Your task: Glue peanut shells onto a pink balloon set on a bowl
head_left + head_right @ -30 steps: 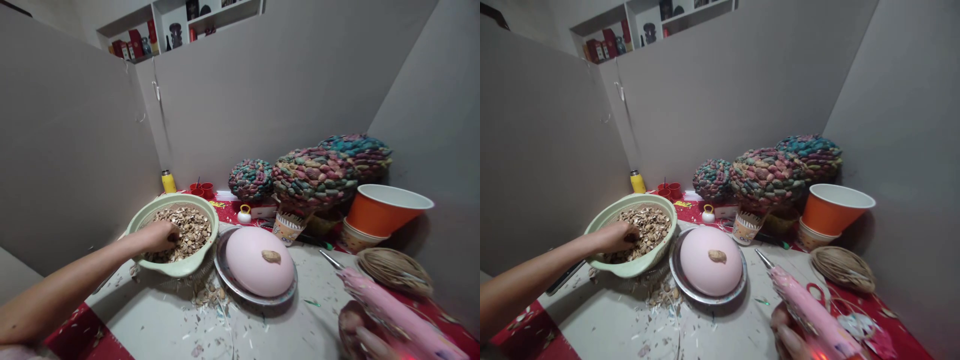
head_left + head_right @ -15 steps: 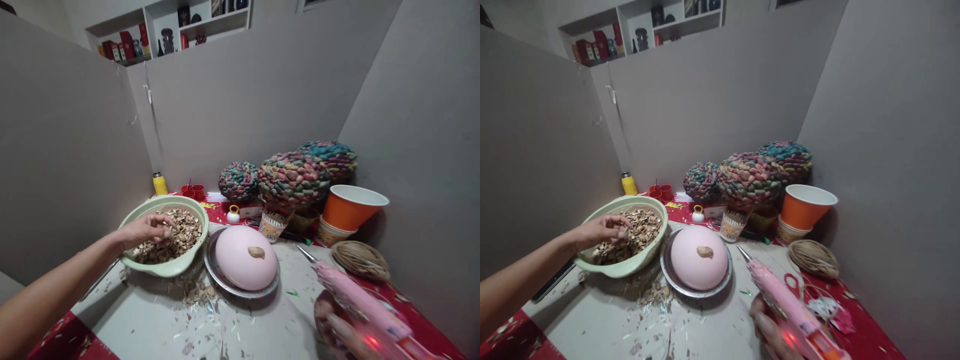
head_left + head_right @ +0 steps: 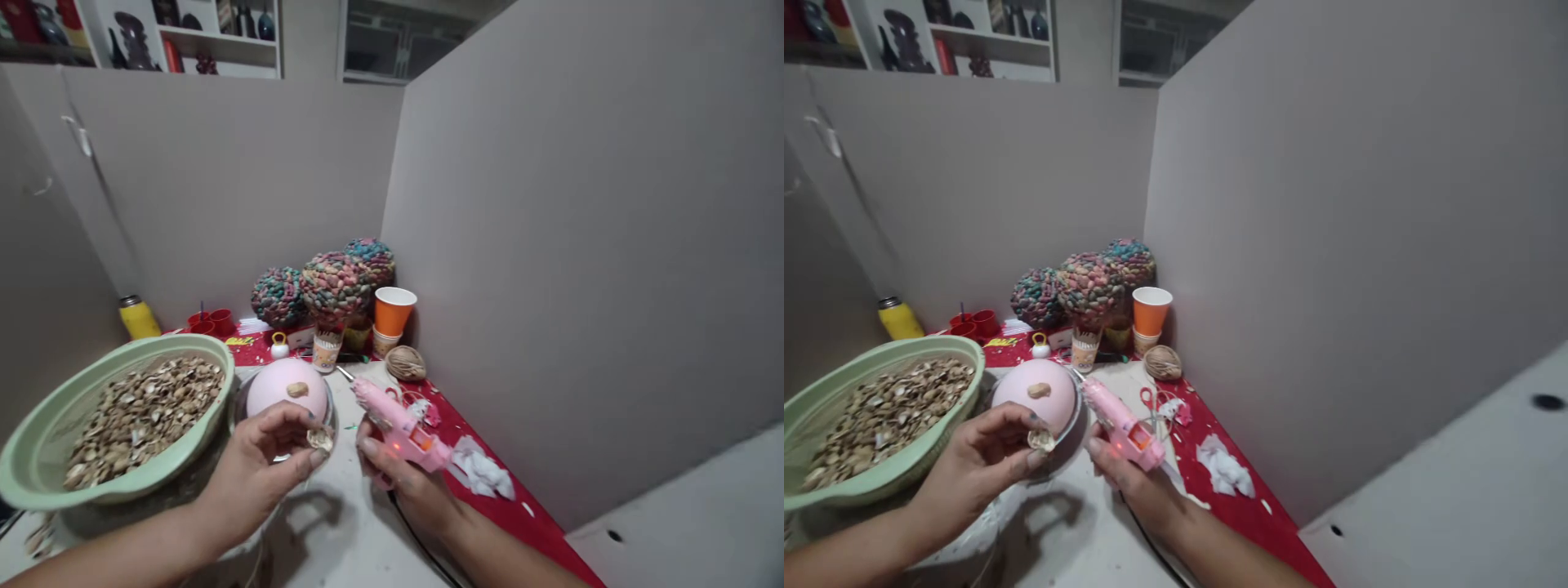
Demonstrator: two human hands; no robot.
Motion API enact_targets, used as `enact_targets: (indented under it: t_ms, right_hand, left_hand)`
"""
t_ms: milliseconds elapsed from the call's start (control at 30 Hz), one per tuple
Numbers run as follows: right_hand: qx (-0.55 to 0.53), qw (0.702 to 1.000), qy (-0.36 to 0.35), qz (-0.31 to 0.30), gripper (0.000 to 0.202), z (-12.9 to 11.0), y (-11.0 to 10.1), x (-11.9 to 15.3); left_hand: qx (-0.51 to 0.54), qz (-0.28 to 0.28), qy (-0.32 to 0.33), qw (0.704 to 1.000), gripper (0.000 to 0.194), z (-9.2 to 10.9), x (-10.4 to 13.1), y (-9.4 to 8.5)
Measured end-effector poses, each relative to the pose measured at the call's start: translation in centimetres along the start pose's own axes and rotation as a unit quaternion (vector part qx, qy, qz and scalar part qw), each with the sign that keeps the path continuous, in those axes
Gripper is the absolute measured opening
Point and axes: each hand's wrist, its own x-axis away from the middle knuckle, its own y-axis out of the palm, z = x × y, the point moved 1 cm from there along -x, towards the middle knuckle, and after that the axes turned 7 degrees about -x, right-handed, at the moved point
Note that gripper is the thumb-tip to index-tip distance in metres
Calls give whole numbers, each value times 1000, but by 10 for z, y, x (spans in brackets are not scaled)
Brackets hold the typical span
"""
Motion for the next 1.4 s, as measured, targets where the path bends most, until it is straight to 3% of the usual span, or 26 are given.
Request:
enact_targets:
  t_ms: [167, 367, 467, 633, 900, 1100, 1267, 1333, 1400]
  right_hand:
    - [-3, 1000, -18, -10, 50, -16, 6, -2]
    - [-9, 1000, -17, -25, 50, -23, 7, -5]
    - [-3, 1000, -17, -26, 49, -21, 6, -5]
    - [22, 1000, -22, -5, 47, -26, 5, -5]
    - [64, 997, -24, -38, 48, -34, 7, -5]
    - [76, 995, -41, -42, 46, -35, 7, -4]
    - [48, 999, -14, -5, 48, -36, 6, -4]
    - [38, 999, -13, 11, 46, -37, 5, -3]
    - [32, 999, -22, 17, 43, -37, 3, -3]
  left_hand:
    - [10, -1, 40, 999, 20, -19, -15, 24]
    - [5, -8, 64, 998, 19, -27, -18, 35]
    - [11, -1, 45, 999, 20, -25, -17, 33]
    - [3, 57, 26, 998, 22, -15, -19, 26]
    - [58, 35, -23, 997, 32, -12, -21, 27]
    - [12, 71, 60, 996, 22, -11, -17, 27]
    - [-3, 155, 144, 977, 18, -12, -9, 23]
    - [11, 156, 140, 978, 18, -13, -7, 22]
    - [22, 116, 106, 987, 17, -14, -6, 24]
